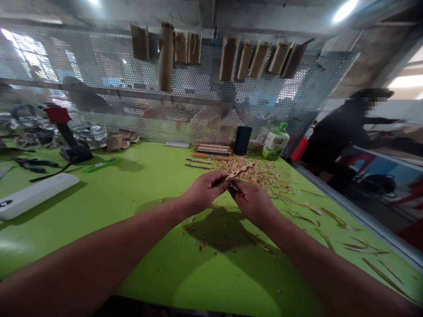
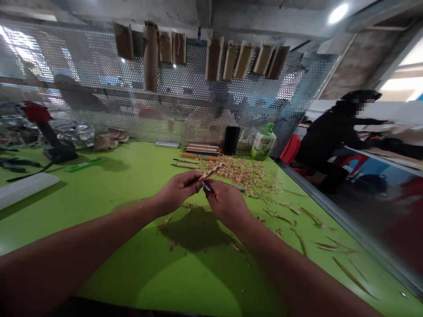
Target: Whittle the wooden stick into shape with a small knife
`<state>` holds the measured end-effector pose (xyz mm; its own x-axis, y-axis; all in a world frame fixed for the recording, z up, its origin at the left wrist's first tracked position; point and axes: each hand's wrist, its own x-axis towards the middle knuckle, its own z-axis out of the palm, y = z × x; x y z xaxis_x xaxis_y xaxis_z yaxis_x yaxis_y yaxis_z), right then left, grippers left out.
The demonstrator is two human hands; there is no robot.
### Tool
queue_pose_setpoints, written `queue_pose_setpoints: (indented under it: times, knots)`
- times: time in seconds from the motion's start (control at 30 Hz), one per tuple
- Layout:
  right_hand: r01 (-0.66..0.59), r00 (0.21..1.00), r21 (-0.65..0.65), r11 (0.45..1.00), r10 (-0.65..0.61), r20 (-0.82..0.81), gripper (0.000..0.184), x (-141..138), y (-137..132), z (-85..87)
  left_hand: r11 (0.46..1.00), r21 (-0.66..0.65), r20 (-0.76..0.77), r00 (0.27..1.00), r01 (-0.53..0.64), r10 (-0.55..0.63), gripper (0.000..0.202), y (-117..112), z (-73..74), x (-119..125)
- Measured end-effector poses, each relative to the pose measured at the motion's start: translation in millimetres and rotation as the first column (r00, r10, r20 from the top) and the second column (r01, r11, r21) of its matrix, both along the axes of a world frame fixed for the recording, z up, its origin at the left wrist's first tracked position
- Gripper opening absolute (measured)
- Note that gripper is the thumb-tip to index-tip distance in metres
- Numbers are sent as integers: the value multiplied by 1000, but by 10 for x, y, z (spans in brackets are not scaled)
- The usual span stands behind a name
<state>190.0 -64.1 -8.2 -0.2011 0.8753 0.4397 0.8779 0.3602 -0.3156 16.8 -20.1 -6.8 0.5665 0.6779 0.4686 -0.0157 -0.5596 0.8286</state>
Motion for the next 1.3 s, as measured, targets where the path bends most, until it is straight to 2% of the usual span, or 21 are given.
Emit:
queue_pose_setpoints:
  times: [0.17, 0.37, 0.53, 0.67, 0.83, 0.93, 1.0, 1.17, 1.3]
  knots:
    - [32, 999, 22, 999, -33, 40, 28, -9, 1, -5, 999, 28, -39, 998, -40, 41, 22, 0, 13, -1]
    - [-16, 998, -18, 1000, 15, -63, 27, 26, 46, -42, 997, 42, -47, 997, -57, 59, 23, -20, 8, 13]
    - [20, 999, -18, 1000, -20, -30, 25, 17, 39, -22, 998, 23, -37, 998, -51, 52, 21, -29, 7, 18]
    - [39, 999, -27, 999, -39, 18, 25, -9, 17, 14, 996, 71, -55, 996, -61, 65, 22, 5, -15, 15]
    - [38, 997, -36, 999, -35, 69, 28, -7, 10, 25, 973, 182, -166, 971, -142, 173, 24, -29, 8, -5]
    - [37, 998, -47, 998, -35, 52, 27, -5, 11, 12, 954, 246, -250, 940, -170, 232, 19, -117, 64, -15]
    - [32, 999, -54, 998, -32, 14, 26, -15, 8, 8, 937, 282, -283, 916, -205, 285, 23, -170, 88, -10]
    - [18, 997, -73, 997, -24, -70, 23, -86, -26, 28, 876, 364, -305, 849, -315, 432, 39, -220, 57, 26]
    - [88, 996, -39, 995, -88, 2, 24, -121, -57, 37, 847, 405, -298, 826, -345, 479, 41, -256, 22, 48]
